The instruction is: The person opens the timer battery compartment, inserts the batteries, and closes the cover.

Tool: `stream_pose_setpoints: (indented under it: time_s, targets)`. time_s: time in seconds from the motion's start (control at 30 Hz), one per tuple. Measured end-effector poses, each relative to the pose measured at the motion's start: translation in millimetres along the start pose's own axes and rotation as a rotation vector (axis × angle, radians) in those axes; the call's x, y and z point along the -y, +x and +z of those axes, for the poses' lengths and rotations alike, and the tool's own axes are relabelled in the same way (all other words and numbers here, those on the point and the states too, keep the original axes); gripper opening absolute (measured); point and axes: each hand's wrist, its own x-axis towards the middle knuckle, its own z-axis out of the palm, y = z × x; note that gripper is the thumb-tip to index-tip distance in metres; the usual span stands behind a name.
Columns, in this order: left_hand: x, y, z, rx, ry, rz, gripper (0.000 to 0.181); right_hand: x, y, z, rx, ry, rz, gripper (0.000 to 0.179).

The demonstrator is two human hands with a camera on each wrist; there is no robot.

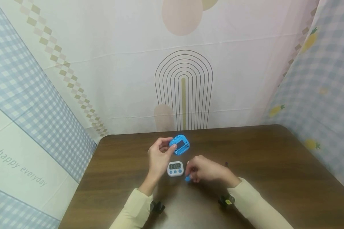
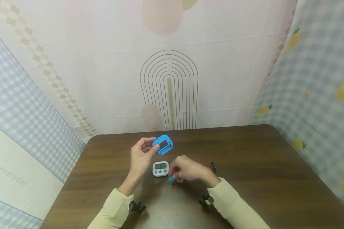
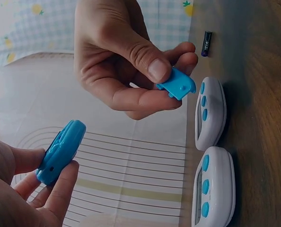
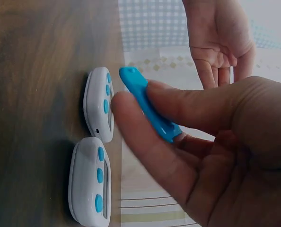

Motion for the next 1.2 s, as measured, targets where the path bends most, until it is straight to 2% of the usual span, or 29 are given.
stream_pose_setpoints:
  time_s: [0.17, 0.3, 0.47, 0.63, 0.8, 1.2]
  targets:
    - [-0.8, -0.2, 0.7, 0.002, 0.004, -0.002, 0.024, 0, 0.8, 4, -0.022, -0.141, -0.044, 0.01]
    - [-1.5, -0.2, 0.9, 0.001, 0.003, -0.002, 0.024, 3, 0.2, 9, -0.011, -0.194, -0.035, 0.013]
    - [-1.4, -0.4, 0.8, 0.001, 0.004, 0.0, 0.024, 6, 0.2, 14, 0.012, -0.216, 0.006, 0.018]
    - [-0.4, -0.4, 1.1, 0.004, 0.006, -0.001, 0.023, 7, -0.4, 17, 0.027, -0.191, 0.023, 0.02]
    - [0.1, -0.2, 1.2, 0.009, -0.003, 0.007, 0.023, 7, -0.7, 19, 0.05, -0.174, 0.027, 0.022]
    - [2.1, -0.3, 1.7, 0.014, -0.001, 0.012, 0.022, 6, 0.0, 26, 0.08, -0.255, -0.005, 0.026]
